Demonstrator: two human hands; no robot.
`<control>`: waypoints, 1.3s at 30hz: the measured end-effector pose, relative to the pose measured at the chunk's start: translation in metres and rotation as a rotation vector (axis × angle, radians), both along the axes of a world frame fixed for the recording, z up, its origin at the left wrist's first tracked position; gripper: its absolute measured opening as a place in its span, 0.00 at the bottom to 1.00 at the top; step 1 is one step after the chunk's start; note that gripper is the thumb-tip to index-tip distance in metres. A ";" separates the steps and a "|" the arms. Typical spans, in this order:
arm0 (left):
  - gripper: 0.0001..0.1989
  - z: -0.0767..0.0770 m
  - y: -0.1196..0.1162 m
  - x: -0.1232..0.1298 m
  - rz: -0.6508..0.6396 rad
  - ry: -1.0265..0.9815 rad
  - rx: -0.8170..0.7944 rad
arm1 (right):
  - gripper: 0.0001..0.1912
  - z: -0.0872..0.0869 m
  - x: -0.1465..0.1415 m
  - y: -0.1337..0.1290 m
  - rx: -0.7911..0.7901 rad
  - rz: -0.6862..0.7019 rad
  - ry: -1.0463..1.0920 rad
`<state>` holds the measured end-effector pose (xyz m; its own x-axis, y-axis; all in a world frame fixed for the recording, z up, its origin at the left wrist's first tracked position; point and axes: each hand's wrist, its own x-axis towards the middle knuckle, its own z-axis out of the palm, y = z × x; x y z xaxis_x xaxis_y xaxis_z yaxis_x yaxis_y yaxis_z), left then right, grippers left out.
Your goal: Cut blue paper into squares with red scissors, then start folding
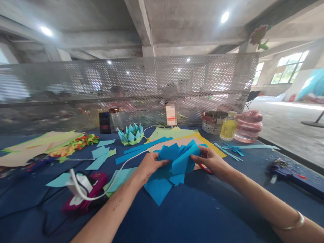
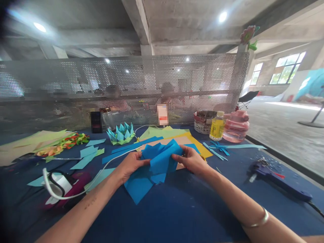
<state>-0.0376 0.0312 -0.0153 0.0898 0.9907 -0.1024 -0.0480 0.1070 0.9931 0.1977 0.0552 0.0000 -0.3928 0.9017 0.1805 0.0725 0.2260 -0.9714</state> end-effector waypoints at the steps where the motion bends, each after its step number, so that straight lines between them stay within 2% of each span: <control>1: 0.20 0.001 -0.002 0.002 -0.040 0.013 0.010 | 0.20 0.000 -0.001 -0.002 0.021 0.039 -0.034; 4: 0.17 0.006 -0.010 0.008 -0.143 0.099 0.054 | 0.16 0.000 -0.006 -0.006 0.130 0.099 -0.106; 7: 0.13 0.010 -0.015 0.012 -0.236 0.162 0.108 | 0.12 -0.004 -0.009 -0.006 0.244 0.006 -0.198; 10: 0.13 0.008 -0.013 0.009 -0.309 0.127 0.094 | 0.15 -0.009 -0.008 -0.001 0.199 -0.108 -0.218; 13: 0.15 0.005 -0.009 0.004 -0.329 0.079 0.051 | 0.15 -0.011 -0.004 0.004 0.083 -0.170 -0.123; 18: 0.17 0.006 -0.008 0.000 -0.324 0.070 0.009 | 0.16 -0.006 0.001 0.008 -0.043 -0.173 0.095; 22: 0.17 0.008 -0.008 0.001 -0.269 0.076 -0.005 | 0.18 -0.002 0.002 0.009 -0.143 -0.151 0.258; 28: 0.20 0.008 -0.004 -0.003 -0.151 0.092 -0.030 | 0.11 0.004 0.010 0.020 -0.230 -0.246 0.476; 35: 0.21 0.007 -0.003 -0.005 -0.077 0.074 -0.030 | 0.09 0.008 0.008 0.016 -0.357 -0.168 0.452; 39: 0.21 0.005 -0.002 -0.005 -0.059 0.102 -0.014 | 0.10 0.002 0.009 0.018 -0.327 -0.189 0.435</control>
